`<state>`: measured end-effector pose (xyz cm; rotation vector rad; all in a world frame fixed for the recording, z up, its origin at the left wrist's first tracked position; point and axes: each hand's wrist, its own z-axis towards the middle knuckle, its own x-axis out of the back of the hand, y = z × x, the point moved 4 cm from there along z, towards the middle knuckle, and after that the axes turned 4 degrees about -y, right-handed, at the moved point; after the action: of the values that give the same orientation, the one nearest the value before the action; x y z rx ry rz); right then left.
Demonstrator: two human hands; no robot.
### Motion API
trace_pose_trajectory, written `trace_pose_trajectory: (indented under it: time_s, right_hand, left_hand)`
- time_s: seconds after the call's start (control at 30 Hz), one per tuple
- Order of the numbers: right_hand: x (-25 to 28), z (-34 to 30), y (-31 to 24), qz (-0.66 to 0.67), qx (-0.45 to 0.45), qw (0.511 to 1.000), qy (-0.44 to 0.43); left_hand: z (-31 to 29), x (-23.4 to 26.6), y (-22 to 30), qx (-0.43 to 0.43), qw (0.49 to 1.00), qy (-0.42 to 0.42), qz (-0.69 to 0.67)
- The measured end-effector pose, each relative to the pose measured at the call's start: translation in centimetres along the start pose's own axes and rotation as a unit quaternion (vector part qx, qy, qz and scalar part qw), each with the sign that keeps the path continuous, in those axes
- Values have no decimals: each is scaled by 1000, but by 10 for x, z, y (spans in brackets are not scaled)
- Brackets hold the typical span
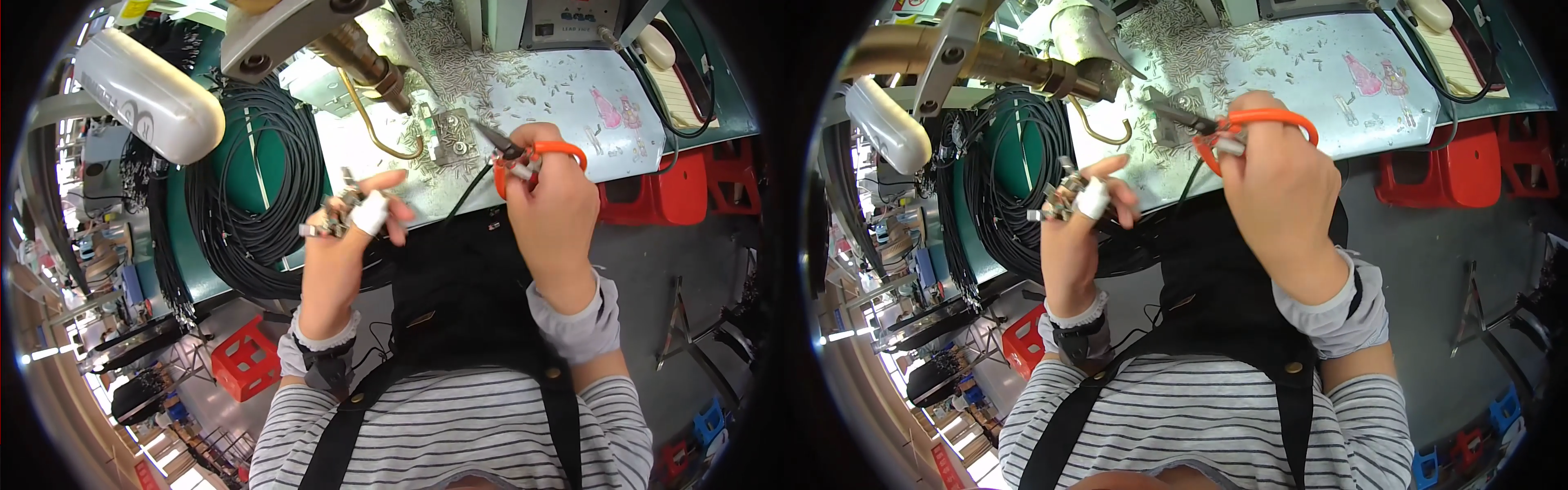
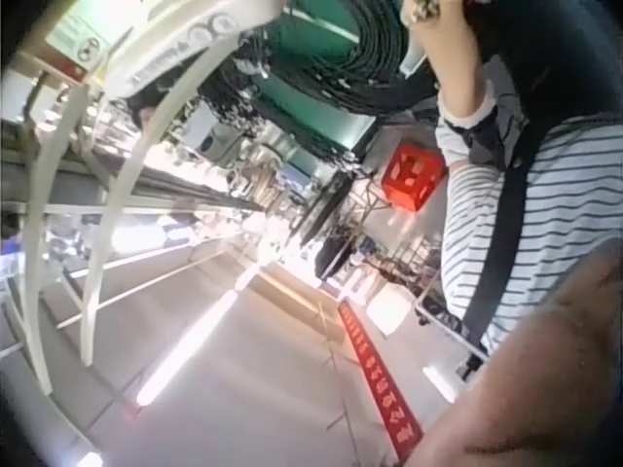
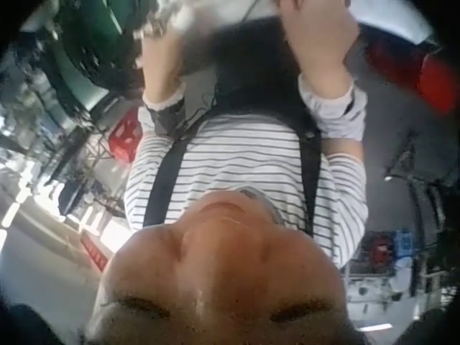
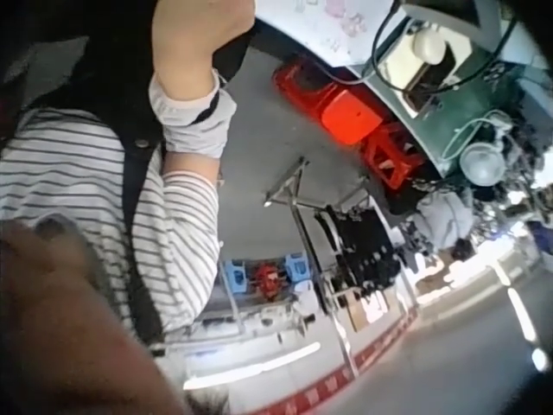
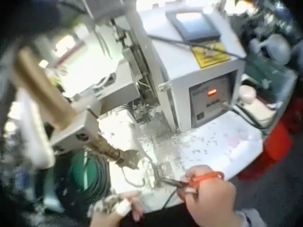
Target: The person picks up a bundle of cables and uses shears to trim the ends of the wires. They then position each wire under a machine to be processed before pulling it out and moving it aside.
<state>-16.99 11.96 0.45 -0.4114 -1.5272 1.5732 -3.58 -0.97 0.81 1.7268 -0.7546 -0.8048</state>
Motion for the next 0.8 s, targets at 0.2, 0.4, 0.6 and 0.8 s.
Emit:
trace_pose_trajectory:
  time_s: [0.2, 0.4, 0.6, 0.8]
  right_hand:
    - [-23, -18, -14, 9, 51, 995, -87]
    - [-23, -17, -10, -2, 85, 990, -108]
    - [-26, -20, -24, -177, 279, 936, -124]
    - [-26, -30, -16, -97, 255, 957, -101]
  left_hand:
    - [-15, -23, -19, 57, 994, -74, 58]
    - [-16, -15, -16, 93, 986, -34, -137]
    - [-20, -12, -16, 77, 997, 13, 10]
    - [-24, -19, -10, 8, 999, 37, 20]
